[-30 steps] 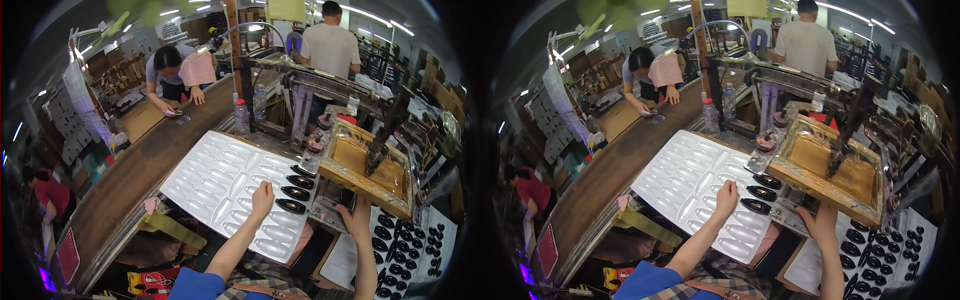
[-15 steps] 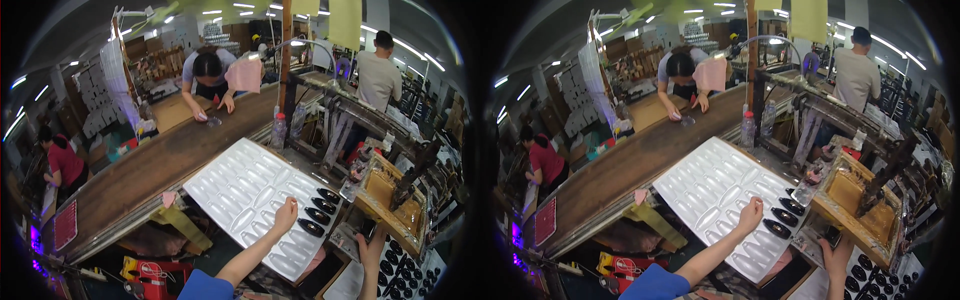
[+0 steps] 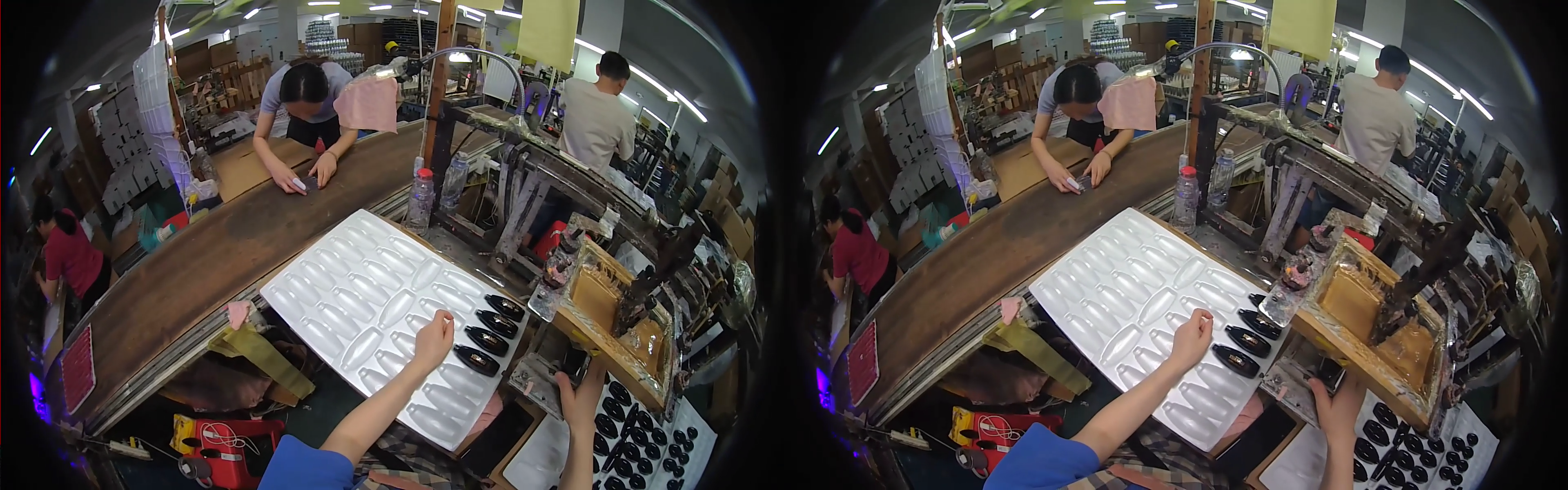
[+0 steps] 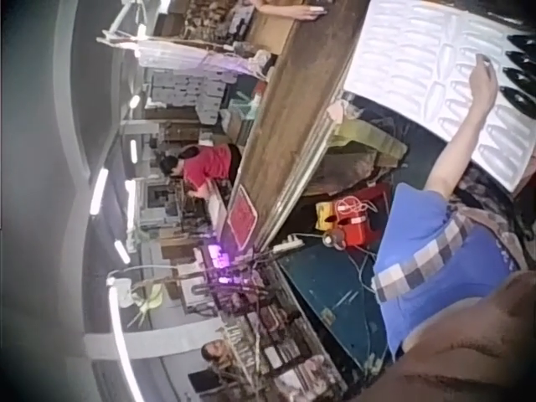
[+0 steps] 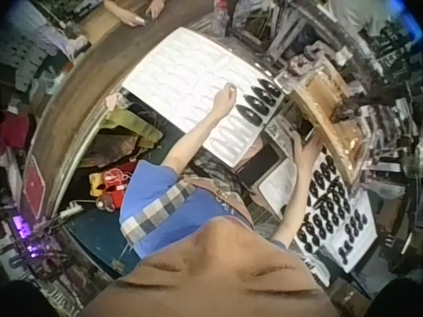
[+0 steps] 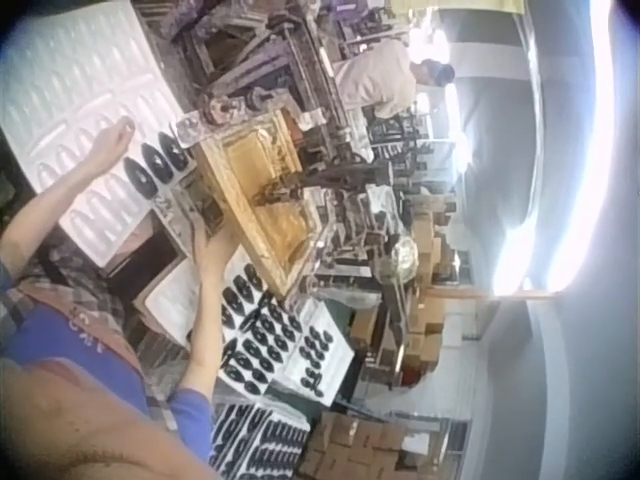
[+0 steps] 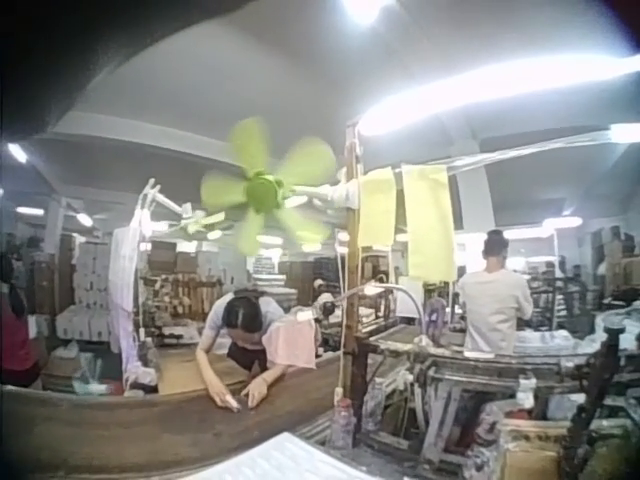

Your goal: Manually screen printing logos onto plastic hair clips using a screen printing jig.

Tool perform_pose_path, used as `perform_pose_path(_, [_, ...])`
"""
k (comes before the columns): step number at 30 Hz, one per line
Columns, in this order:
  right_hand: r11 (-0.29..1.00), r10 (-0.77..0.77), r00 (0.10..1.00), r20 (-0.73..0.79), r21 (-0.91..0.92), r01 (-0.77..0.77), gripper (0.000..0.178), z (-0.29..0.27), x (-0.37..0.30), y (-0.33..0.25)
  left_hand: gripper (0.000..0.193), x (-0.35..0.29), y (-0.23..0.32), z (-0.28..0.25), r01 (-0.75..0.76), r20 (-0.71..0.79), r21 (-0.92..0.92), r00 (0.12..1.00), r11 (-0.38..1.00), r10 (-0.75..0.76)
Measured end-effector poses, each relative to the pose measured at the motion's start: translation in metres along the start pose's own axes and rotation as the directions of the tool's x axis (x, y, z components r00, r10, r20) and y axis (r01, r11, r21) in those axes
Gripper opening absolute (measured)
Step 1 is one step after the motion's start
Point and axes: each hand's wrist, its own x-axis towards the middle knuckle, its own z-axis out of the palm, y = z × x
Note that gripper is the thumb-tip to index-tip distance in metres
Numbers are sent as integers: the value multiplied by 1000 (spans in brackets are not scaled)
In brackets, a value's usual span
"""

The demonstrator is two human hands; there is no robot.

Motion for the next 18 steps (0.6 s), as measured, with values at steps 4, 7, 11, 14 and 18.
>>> perform_pose_path(4, [1000, -10, 1000, -21, 4, 10, 64, 2, -2, 5, 11, -1, 2, 0, 9, 12, 4, 1000, 1000, -9])
perform_pose_path(7, [1000, 15, 1000, -5, -4, -15, 63, 3, 0, 5, 11, 1, 1, 1, 12, 20, 7, 1000, 1000, -12])
perform_pose_path(11, [1000, -16, 1000, -15, 5, 16, 64, 2, 3, 3, 11, 3, 0, 2, 1, 11, 24, 1000, 1000, -1])
perform_pose_path(14, [1000, -13, 1000, -3, -1, 13, 65, 2, 4, 6, 10, 2, 0, 3, -4, 13, 21, 1000, 1000, 4])
perform_pose_path(18, [998, -57, 998, -30, 6, 57, 64, 3, 4, 5, 10, 3, 2, 2, -19, 2, 16, 1000, 1000, 19])
